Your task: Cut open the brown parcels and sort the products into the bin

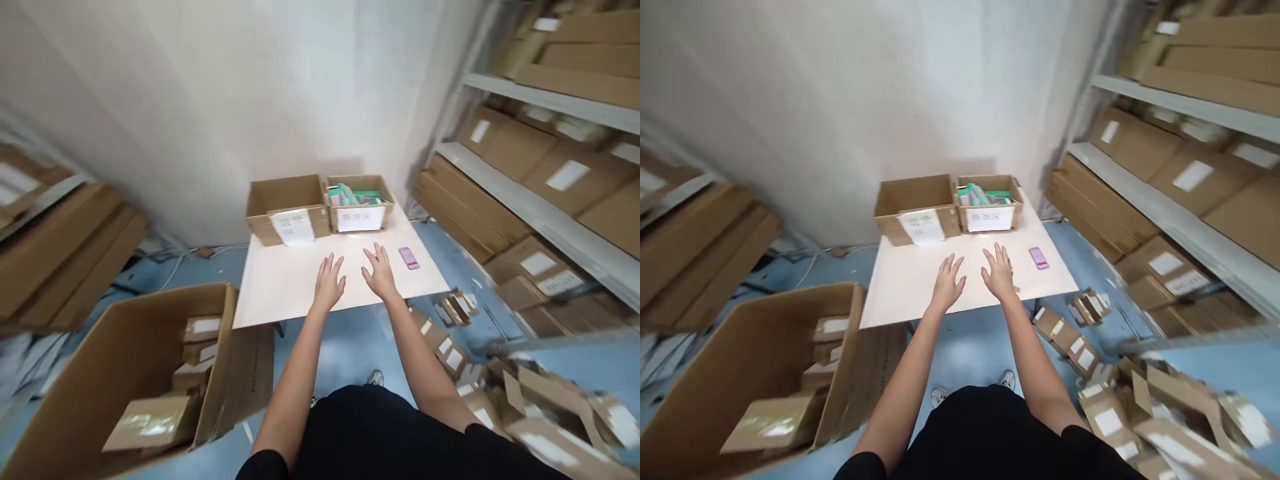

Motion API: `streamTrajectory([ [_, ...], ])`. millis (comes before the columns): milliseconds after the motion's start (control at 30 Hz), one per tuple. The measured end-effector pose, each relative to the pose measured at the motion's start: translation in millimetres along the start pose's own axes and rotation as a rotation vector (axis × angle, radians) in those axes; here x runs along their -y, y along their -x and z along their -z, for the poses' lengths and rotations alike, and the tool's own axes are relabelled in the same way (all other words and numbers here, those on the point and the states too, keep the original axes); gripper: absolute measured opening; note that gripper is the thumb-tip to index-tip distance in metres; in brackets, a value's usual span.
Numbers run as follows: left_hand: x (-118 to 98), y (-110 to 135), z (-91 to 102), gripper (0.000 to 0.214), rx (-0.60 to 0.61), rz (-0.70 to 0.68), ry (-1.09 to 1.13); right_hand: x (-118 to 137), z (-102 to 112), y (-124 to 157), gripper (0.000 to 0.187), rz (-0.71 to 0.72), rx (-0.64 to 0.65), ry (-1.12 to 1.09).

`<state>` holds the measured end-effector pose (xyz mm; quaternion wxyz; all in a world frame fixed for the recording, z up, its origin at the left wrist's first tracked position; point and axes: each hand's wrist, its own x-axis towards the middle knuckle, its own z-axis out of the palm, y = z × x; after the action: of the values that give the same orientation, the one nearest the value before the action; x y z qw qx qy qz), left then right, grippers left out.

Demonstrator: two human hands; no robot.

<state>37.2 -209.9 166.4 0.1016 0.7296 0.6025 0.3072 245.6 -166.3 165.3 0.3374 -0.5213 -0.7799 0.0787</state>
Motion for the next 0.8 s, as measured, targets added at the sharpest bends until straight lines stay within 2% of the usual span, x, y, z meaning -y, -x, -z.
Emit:
streamTrajectory([
  [100,65.6,41.0,57.6,0.061,-0.098,0.138,-0.032,79.0,-62.8,-15.1,0.058,0.153,0.108,-0.064],
  [233,143.7,110.8,129.6,0.061,-0.213,0.311,-0.07,182.9,-146.3,-14.4,0.059,0.336,0.263,-0.144],
  [367,208.7,199.5,191.9,0.061,-0.322,0.501,-0.111,281.4,-218.6,1.8,0.06,0.482,0.403,-0.216],
  [467,248.7,272.5,222.8,0.061,-0.414,0.705,-0.122,347.6,-263.5,18.2,0.061,0.592,0.498,-0.266],
  [533,271.4,320.2,230.7,0.062,-0.47,0.87,-0.109,385.4,-290.3,30.9,0.063,0.666,0.561,-0.3],
  [600,291.0,363.9,227.3,0.062,-0.505,1.042,-0.074,417.3,-315.7,45.1,0.065,0.735,0.628,-0.328],
  [700,314.6,417.4,205.0,0.066,-0.481,1.274,0.018,454.2,-352.2,68.0,0.067,0.83,0.746,-0.35],
  [800,329.1,452.8,173.6,0.075,-0.436,1.464,0.112,478.5,-388.1,90.4,0.068,0.91,0.881,-0.357],
])
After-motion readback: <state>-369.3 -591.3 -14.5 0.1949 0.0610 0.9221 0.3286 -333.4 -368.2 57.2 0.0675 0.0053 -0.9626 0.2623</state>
